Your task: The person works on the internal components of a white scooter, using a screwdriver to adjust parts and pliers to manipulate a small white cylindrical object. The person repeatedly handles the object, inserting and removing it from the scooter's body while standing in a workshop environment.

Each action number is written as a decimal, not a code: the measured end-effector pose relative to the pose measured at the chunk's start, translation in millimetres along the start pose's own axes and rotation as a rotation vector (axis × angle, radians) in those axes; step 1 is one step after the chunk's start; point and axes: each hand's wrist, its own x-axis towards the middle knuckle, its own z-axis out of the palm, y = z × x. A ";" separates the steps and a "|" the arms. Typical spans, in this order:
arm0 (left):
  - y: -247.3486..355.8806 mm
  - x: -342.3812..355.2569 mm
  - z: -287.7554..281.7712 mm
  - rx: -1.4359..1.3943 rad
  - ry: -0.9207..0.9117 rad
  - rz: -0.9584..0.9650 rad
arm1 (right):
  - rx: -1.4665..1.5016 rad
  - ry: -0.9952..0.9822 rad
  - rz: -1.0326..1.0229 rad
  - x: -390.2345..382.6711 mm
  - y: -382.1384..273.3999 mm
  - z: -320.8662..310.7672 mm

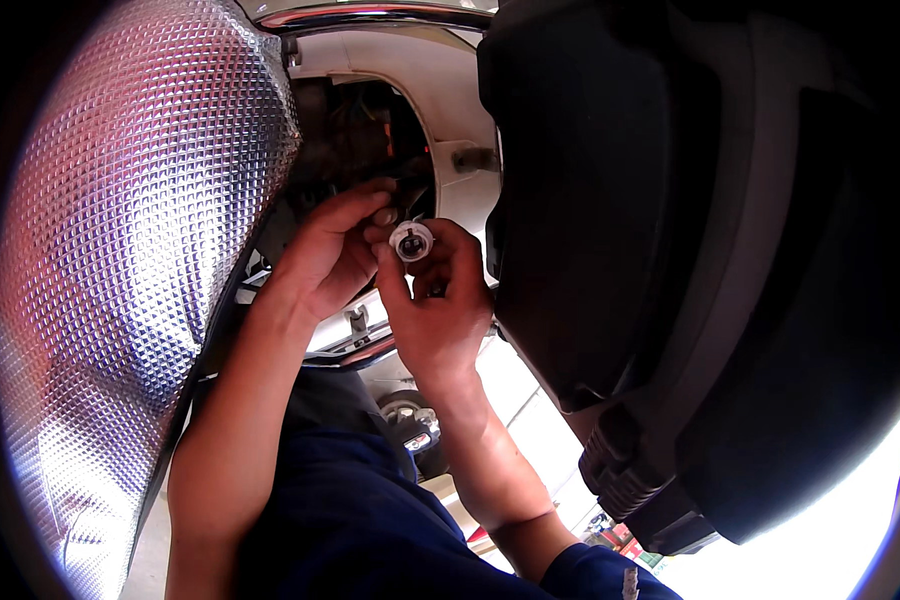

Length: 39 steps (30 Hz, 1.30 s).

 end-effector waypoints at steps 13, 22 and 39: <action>2.3 -17.7 35.6 0.307 0.132 0.087 | -0.019 -0.041 0.014 -0.5 6.7 0.2; -1.6 -14.6 27.6 0.335 0.121 0.120 | -0.044 -0.084 0.103 -4.6 7.9 -1.1; -3.5 -12.3 37.9 0.328 0.169 0.129 | -0.003 -0.110 0.153 -3.0 6.5 -3.5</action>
